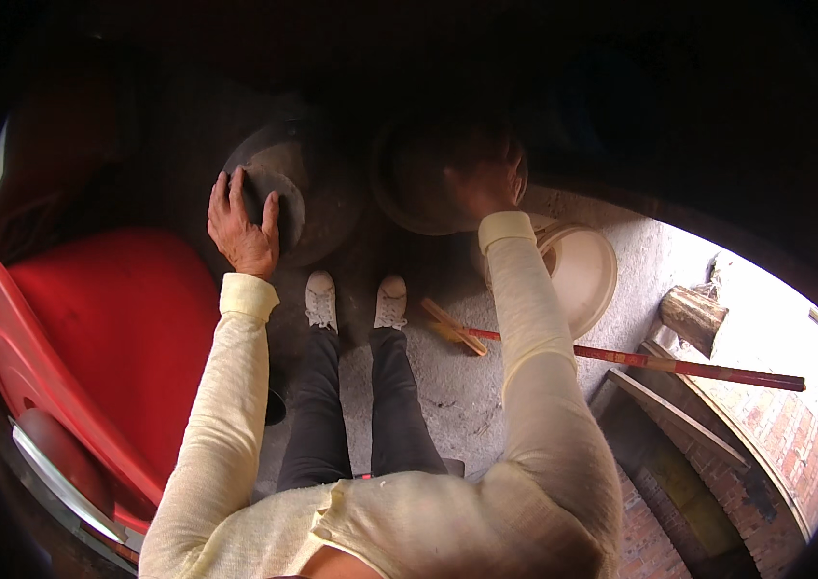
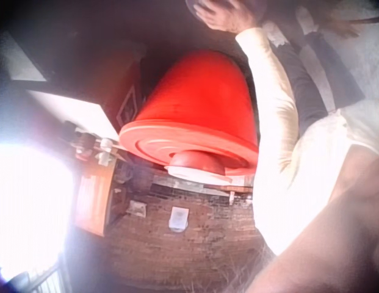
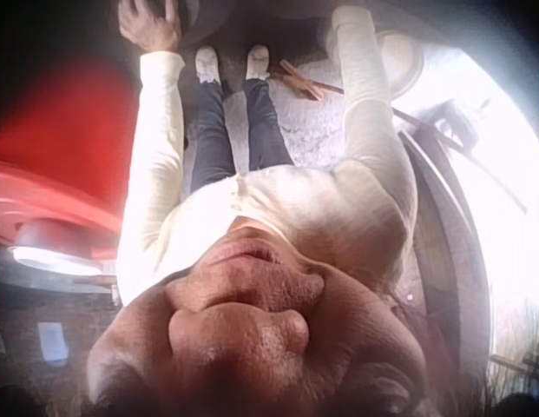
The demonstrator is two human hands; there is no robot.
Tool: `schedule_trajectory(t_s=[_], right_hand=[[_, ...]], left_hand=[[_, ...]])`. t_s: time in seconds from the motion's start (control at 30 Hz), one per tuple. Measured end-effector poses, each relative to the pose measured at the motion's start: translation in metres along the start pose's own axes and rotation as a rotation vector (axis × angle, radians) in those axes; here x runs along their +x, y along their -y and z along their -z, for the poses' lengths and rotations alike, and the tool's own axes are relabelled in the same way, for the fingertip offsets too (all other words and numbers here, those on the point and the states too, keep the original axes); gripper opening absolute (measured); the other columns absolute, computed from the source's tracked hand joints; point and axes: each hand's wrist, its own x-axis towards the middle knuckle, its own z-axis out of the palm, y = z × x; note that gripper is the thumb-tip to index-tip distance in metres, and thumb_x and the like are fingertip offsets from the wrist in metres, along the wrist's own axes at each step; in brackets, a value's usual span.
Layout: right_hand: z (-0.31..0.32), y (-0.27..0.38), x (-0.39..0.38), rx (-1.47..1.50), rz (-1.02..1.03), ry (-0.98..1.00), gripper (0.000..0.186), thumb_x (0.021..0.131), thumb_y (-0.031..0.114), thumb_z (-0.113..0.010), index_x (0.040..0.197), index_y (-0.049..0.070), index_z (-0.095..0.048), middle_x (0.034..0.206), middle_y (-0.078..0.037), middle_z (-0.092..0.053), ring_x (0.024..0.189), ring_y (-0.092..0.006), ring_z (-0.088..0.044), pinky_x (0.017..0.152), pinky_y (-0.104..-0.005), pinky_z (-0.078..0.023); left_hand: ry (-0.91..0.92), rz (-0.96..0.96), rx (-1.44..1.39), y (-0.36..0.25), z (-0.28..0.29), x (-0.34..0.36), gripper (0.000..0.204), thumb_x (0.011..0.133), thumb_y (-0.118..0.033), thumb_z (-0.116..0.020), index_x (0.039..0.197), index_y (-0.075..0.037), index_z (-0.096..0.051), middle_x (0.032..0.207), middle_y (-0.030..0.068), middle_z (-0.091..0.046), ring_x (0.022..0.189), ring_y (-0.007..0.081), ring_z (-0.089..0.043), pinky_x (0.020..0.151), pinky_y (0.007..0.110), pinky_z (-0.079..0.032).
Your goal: The person sweeps a concrete floor with a broom, moving debris toward a central area. They briefly pause to touch their face, then continue sweeping around various items including buckets and a red container. The person later picks up a bag and places it on the floor.
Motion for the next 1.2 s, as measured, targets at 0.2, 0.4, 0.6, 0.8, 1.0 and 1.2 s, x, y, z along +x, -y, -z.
schedule_trajectory(t_s=[0.2, 0.4, 0.6, 0.8, 1.0, 1.2], right_hand=[[-0.039, -0.037, 0.024, -0.144, 0.070, 0.067, 0.076, 0.073, 0.058, -0.054, 0.132, 0.013, -0.039, 0.129, -0.013, -0.039, 0.120, -0.0358, -0.034, 0.097, -0.0470, -0.036], [0.005, -0.027, 0.012, -0.046, 0.305, -0.167, 0.053, 0.082, 0.043, -0.053, 0.125, 0.013, -0.048, 0.119, -0.016, -0.050, 0.107, -0.0337, -0.048, 0.094, -0.0414, -0.039], [0.030, -0.079, -0.142, 0.181, 0.231, 0.103, 0.028, 0.078, 0.015, -0.056, 0.105, 0.006, -0.062, 0.092, -0.021, -0.062, 0.080, -0.0367, -0.059, 0.073, -0.0440, -0.047], [0.093, -0.174, -0.310, -0.321, 0.173, 0.564, 0.027, 0.070, 0.015, -0.061, 0.096, 0.009, -0.062, 0.091, -0.012, -0.060, 0.092, -0.0323, -0.055, 0.085, -0.0465, -0.038], [0.107, -0.181, -0.293, -0.575, 0.112, 0.803, 0.026, 0.073, 0.015, -0.058, 0.098, 0.009, -0.060, 0.088, -0.010, -0.059, 0.087, -0.0303, -0.056, 0.084, -0.0462, -0.039], [0.127, -0.186, -0.352, -0.237, 0.111, 0.987, 0.018, 0.076, 0.014, -0.054, 0.091, 0.014, -0.063, 0.078, -0.012, -0.064, 0.078, -0.0313, -0.063, 0.069, -0.0447, -0.050]], left_hand=[[-0.012, -0.011, 0.017, -0.005, -0.002, 0.003, 0.056, 0.078, -0.033, -0.065, 0.127, -0.014, -0.046, 0.132, 0.0133, -0.043, 0.122, 0.0324, -0.039, 0.099, 0.044, -0.030], [-0.018, -0.011, 0.025, -0.005, 0.002, 0.003, 0.055, 0.077, -0.033, -0.066, 0.126, -0.013, -0.048, 0.132, 0.0151, -0.044, 0.121, 0.0330, -0.040, 0.098, 0.044, -0.031], [-0.015, 0.012, 0.011, -0.002, 0.008, 0.001, 0.055, 0.077, -0.032, -0.066, 0.125, -0.013, -0.048, 0.132, 0.0154, -0.043, 0.122, 0.0333, -0.039, 0.099, 0.045, -0.030], [-0.005, 0.045, 0.006, -0.005, 0.012, 0.000, 0.057, 0.075, -0.032, -0.067, 0.125, -0.014, -0.047, 0.133, 0.0149, -0.041, 0.124, 0.0333, -0.036, 0.101, 0.045, -0.028], [-0.011, 0.024, 0.009, -0.005, 0.020, -0.004, 0.061, 0.076, -0.033, -0.067, 0.129, -0.013, -0.043, 0.134, 0.0174, -0.038, 0.126, 0.0348, -0.034, 0.102, 0.046, -0.025], [-0.014, 0.033, -0.088, -0.016, 0.071, -0.052, 0.063, 0.078, -0.025, -0.064, 0.132, -0.008, -0.037, 0.136, 0.0182, -0.035, 0.127, 0.0356, -0.031, 0.103, 0.045, -0.024]])
